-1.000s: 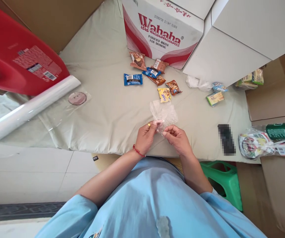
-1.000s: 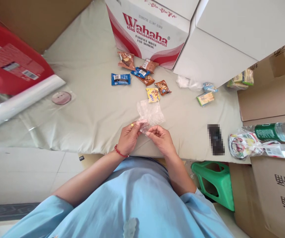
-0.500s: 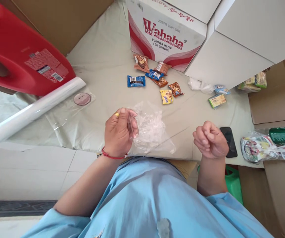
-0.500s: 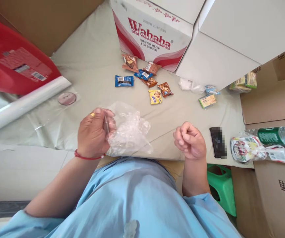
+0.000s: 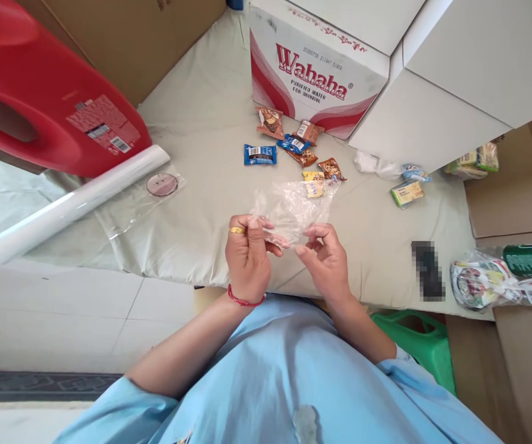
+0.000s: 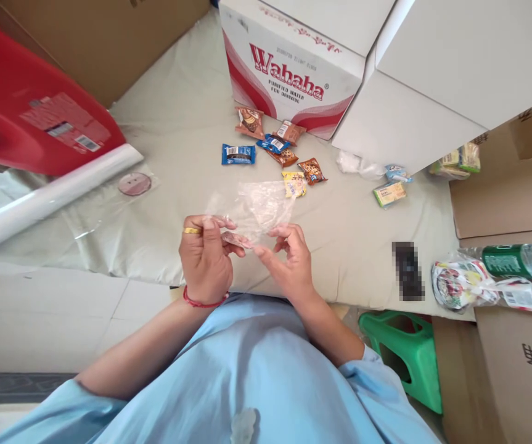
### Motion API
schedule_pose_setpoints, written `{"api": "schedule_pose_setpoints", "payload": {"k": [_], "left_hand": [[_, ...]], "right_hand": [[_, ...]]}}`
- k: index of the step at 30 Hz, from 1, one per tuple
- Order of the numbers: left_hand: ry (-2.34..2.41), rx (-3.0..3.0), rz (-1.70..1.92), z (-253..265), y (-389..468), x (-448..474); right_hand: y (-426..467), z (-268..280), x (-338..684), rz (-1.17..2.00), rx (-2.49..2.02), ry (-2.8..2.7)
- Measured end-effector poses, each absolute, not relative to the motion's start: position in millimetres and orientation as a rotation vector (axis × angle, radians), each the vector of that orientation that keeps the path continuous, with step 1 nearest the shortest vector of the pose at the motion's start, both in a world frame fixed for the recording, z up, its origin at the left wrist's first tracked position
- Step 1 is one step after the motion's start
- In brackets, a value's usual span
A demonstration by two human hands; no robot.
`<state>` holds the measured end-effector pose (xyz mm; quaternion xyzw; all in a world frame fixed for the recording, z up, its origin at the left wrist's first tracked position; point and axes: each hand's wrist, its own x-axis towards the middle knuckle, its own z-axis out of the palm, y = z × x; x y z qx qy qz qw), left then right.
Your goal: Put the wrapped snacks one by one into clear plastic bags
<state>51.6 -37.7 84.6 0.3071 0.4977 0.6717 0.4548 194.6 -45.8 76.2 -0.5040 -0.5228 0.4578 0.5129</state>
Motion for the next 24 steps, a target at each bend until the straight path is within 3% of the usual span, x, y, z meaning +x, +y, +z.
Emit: {"api": "schedule_pose_setpoints", "payload": {"k": [11,19,24], "left_hand": [[1.172,0.533,1.626,76,-10,13],[0.912,0.248,1.025,76,-25,25],[0.913,0.459,0.938,70,-38,47]], "right_hand": [[-35,84,219,1.155,-1.087,-1.045],[-36,76,210,1.203,-1.098,-1.041],[-46,65,196,1.266,-1.082,-1.253]]}}
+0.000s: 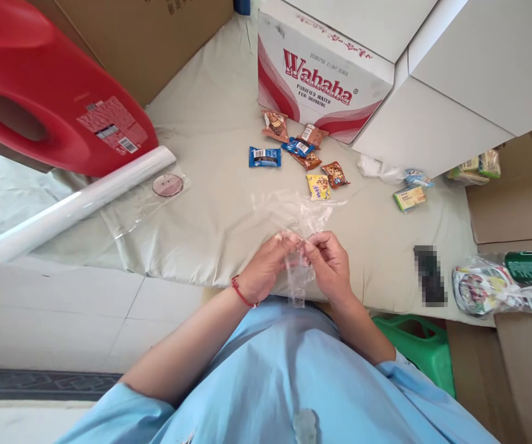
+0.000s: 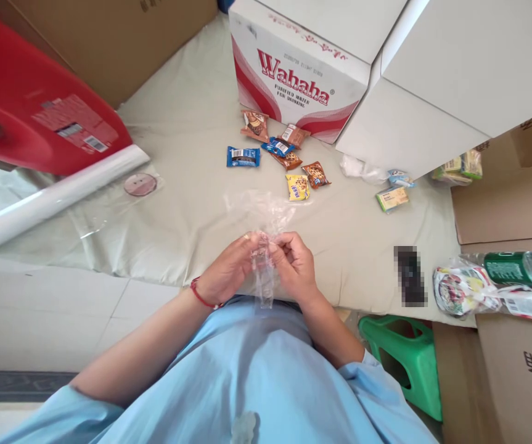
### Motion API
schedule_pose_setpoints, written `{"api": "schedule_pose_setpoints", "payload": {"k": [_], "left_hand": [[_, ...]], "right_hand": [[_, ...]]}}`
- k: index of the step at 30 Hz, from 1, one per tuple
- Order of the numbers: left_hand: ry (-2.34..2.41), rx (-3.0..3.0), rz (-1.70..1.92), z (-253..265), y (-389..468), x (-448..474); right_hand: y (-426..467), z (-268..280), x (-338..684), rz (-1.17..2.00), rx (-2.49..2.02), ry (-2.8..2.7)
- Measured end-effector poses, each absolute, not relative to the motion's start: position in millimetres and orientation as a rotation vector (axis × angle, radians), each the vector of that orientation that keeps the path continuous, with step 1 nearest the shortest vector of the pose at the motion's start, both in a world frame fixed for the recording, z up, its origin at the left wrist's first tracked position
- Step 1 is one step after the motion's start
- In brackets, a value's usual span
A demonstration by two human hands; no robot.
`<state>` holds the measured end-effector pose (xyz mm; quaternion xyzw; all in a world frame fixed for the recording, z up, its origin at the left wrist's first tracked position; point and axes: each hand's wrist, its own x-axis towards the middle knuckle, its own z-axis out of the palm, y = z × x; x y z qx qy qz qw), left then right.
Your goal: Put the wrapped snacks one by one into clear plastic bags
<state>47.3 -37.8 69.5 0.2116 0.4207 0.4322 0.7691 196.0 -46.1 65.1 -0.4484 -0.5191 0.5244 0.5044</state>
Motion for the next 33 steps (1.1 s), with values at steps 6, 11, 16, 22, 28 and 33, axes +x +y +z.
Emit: {"api": "schedule_pose_setpoints", "payload": {"k": [6,11,16,22,28,33], "left_hand": [[1.148,0.365,1.114,54,-15,35],[1.321,0.441,1.063,48,-8,2],[1.351,0.569,0.886,44,-8,-19],[1.916,1.042,1.018,37,-15,-46],[1.78,2.078,0.948,48,-14,-31],[1.605,2.305,0.486,22,4,-10]], "right_hand": [[-37,61,217,1.214,-1.132,-1.114],[-14,54,265,1.29,-1.301,-0.783],[-7,38,285,1.385,-1.447,-0.792],[-11,26,288,1.34,-1.589,-1.104],[-12,21,289,1.285,-1.603,-1.313],[-18,27,294,1.149,-1.65,-1.345]]}}
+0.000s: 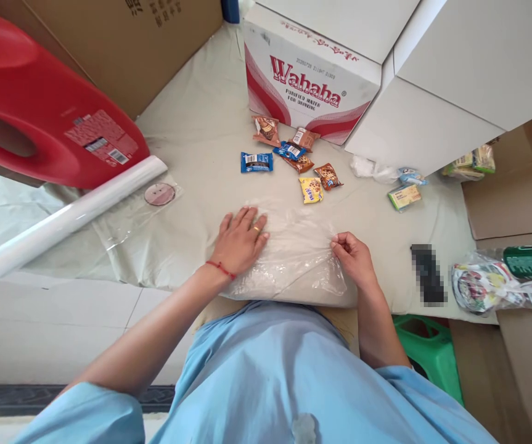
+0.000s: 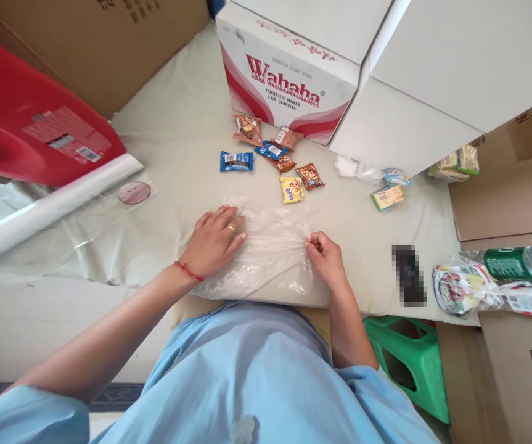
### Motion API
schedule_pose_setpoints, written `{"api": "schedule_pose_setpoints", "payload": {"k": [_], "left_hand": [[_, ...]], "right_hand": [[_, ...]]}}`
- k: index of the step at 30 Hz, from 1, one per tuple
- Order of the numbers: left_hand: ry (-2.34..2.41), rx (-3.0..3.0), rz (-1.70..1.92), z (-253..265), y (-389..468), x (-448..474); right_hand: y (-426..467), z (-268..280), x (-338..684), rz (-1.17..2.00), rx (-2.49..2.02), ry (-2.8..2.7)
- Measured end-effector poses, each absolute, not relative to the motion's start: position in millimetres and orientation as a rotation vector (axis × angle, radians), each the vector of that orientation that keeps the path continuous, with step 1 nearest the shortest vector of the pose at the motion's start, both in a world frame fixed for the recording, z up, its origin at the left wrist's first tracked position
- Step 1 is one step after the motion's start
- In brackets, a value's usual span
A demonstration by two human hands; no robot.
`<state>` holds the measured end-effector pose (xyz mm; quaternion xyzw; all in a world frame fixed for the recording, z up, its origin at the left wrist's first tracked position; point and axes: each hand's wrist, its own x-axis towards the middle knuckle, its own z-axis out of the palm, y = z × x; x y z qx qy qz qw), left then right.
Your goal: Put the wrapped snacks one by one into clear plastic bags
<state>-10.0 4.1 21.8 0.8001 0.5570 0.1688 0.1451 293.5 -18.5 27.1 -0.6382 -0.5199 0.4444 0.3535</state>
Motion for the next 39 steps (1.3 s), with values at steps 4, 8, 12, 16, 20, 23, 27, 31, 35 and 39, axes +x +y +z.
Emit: {"api": "schedule_pose_setpoints", "payload": {"k": [4,8,12,16,20,23,27,31,35,39], "left_hand": [[1.681,2.331,0.352,3,-1,-14],[1.68,2.362,0.342,2,-11,-17],[1.686,2.356,0.331,4,-13,-14],[1.701,2.36,0.326,4,-13,-13],[1.71,2.37,0.322,4,-14,-13],[1.7,2.357,0.342,5,-13,-14],[1.697,2.302,0.378,8,-13,-17],[1.737,2.284,0.536,14,-12,-18],[1.577,2.398,0.526,15,6,-13],[1.635,2.333,0.392,9,40,-12]], "right_hand": [[-30,41,326,1.215,-1.651,-1.397],[-16,48,353,1.233,-1.699,-1.411],[33,39,332,1.03,-1.797,-1.25],[69,32,289,1.197,-1.705,-1.286],[76,27,281,0.89,-1.495,-1.263],[74,18,303,0.691,-1.602,-1.233],[56,16,327,0.482,-1.789,-1.316],[18,35,310,0.443,-1.659,-1.478],[-19,38,271,0.557,-1.408,-1.953],[-49,17,259,0.576,-1.309,-2.391]]}}
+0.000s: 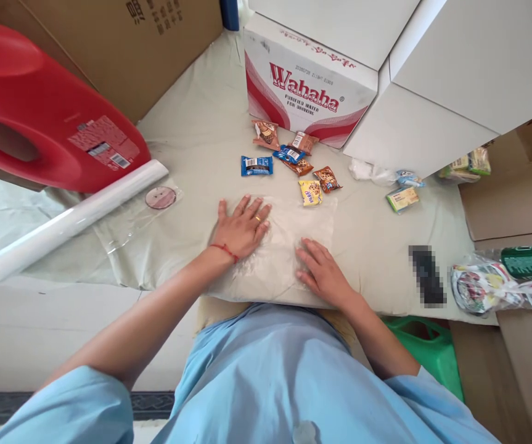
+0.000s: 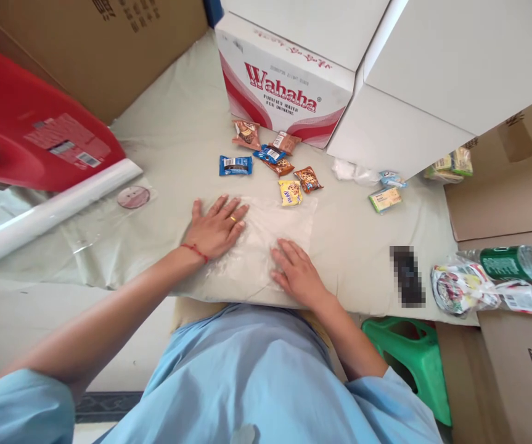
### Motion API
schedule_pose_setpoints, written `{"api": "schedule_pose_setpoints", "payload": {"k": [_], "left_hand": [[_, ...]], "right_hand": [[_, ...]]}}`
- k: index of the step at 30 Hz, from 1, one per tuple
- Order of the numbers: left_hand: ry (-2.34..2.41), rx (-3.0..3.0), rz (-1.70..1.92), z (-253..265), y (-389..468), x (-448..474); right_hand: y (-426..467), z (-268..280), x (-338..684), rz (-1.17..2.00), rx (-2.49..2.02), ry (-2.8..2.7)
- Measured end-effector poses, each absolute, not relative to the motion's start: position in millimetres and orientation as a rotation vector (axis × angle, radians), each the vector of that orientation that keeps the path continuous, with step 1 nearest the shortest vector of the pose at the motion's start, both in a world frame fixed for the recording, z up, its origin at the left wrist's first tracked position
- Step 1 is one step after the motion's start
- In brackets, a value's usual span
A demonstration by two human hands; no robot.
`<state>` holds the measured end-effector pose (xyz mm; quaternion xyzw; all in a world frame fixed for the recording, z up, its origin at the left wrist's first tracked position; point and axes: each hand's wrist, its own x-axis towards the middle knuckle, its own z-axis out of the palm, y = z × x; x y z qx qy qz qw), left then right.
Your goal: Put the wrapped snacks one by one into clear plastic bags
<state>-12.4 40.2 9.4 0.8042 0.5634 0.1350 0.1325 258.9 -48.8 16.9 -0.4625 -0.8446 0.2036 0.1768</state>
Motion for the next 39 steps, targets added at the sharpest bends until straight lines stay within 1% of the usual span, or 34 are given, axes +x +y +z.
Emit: {"api": "schedule_pose_setpoints", "payload": {"k": [4,8,11,13,14,16,18,20,22,24,26,28,32,36,39], "left_hand": [[1.795,2.15,0.423,3,73,-31],[1.909,2.04,0.496,-1,83,-52],[1.936,2.007,0.755,6,70,-49],[1.833,2.048,0.933,16,57,-37],[1.733,2.108,0.966,21,50,-29],[1.512,2.253,0.87,29,40,-13],[1.41,2.34,0.649,30,34,-5],[1.435,2.347,0.406,26,31,-7],[1.495,2.317,0.244,20,27,-17],[1.547,2.288,0.21,14,20,-30],[1.594,2.268,0.25,11,11,-40],[1.618,2.277,0.287,9,1,-44],[1.628,2.32,0.329,7,-9,-40],[1.638,2.334,0.317,5,-9,-38],[1.635,2.361,0.282,5,-9,-40]], "right_hand": [[-84,10,282,0.507,-1.324,-2.55],[-113,19,310,0.549,-1.342,-2.545],[-121,21,318,0.571,-1.349,-2.518],[-118,21,316,0.578,-1.344,-2.506],[-115,20,313,0.587,-1.333,-2.507],[-106,19,305,0.612,-1.291,-2.523],[-97,18,297,0.642,-1.249,-2.543],[-89,19,292,0.677,-1.22,-2.552],[-83,23,293,0.752,-1.185,-2.541],[-77,33,297,0.875,-1.127,-2.475],[-67,47,302,1.003,-1.116,-2.339],[-48,61,303,1.03,-1.173,-2.183],[23,73,281,0.794,-1.315,-2.054],[124,62,227,0.503,-1.397,-2.18],[192,53,178,0.216,-1.615,-2.269]]}}
